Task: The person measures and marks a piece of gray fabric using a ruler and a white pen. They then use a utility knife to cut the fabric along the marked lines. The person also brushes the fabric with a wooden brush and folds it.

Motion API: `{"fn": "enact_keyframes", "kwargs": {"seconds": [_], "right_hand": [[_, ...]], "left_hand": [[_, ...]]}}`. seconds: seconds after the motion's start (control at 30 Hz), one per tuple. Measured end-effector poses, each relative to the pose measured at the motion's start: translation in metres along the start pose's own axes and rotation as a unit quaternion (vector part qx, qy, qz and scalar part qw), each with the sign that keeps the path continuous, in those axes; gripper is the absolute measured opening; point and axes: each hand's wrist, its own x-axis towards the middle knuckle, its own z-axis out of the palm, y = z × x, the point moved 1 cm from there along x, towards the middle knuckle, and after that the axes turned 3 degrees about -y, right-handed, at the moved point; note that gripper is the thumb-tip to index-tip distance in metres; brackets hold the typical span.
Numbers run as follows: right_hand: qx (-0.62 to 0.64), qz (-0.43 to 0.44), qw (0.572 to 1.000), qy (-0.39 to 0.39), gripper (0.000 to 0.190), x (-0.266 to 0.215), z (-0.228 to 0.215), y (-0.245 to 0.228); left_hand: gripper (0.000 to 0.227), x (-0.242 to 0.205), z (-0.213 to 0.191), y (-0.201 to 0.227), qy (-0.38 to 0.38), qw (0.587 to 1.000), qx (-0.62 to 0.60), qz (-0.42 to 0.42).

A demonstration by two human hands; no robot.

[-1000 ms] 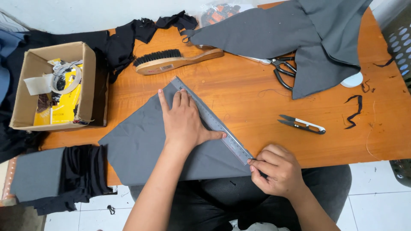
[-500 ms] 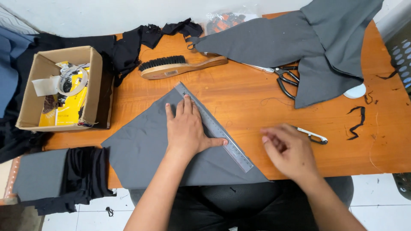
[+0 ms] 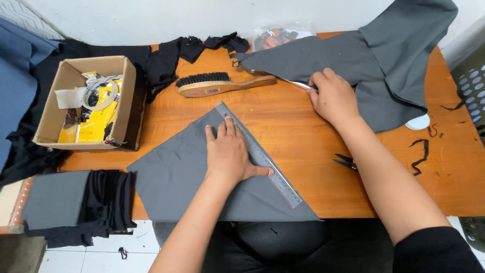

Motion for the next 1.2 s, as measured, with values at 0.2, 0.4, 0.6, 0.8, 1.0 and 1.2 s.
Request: {"fn": "enact_keyframes", "kwargs": {"seconds": [0.2,0.4,0.6,0.8,1.0,1.2], "right_hand": [[-0.149,0.01,0.988,-0.024,0.016,0.0,0.011,0.007],[-0.033,-0.003,0.999,-0.036,0.021,-0.028,-0.041,-0.057],[0.174,-0.035,0.984,-0.01,0.024,-0.024,-0.026,-0.102],[0.141,-0.01,0.989,-0.039,0.021,-0.008,-0.015,-0.12],[0.143,0.0,0.988,-0.066,0.022,0.0,-0.008,-0.123],[0.132,0.004,0.989,-0.065,0.024,0.009,0.002,-0.12]], "left_hand": [[0.123,-0.004,-0.001,-0.001,0.004,1.0,-0.026,0.008],[0.127,0.003,0.006,-0.004,0.024,0.999,-0.033,0.011],[0.131,0.005,0.013,-0.007,0.047,0.996,-0.068,0.029],[0.131,0.01,0.018,-0.006,0.071,0.995,-0.065,0.031],[0.132,0.01,0.015,-0.003,0.089,0.995,-0.037,0.016],[0.131,0.01,0.016,-0.003,0.098,0.994,-0.04,0.018]]}}
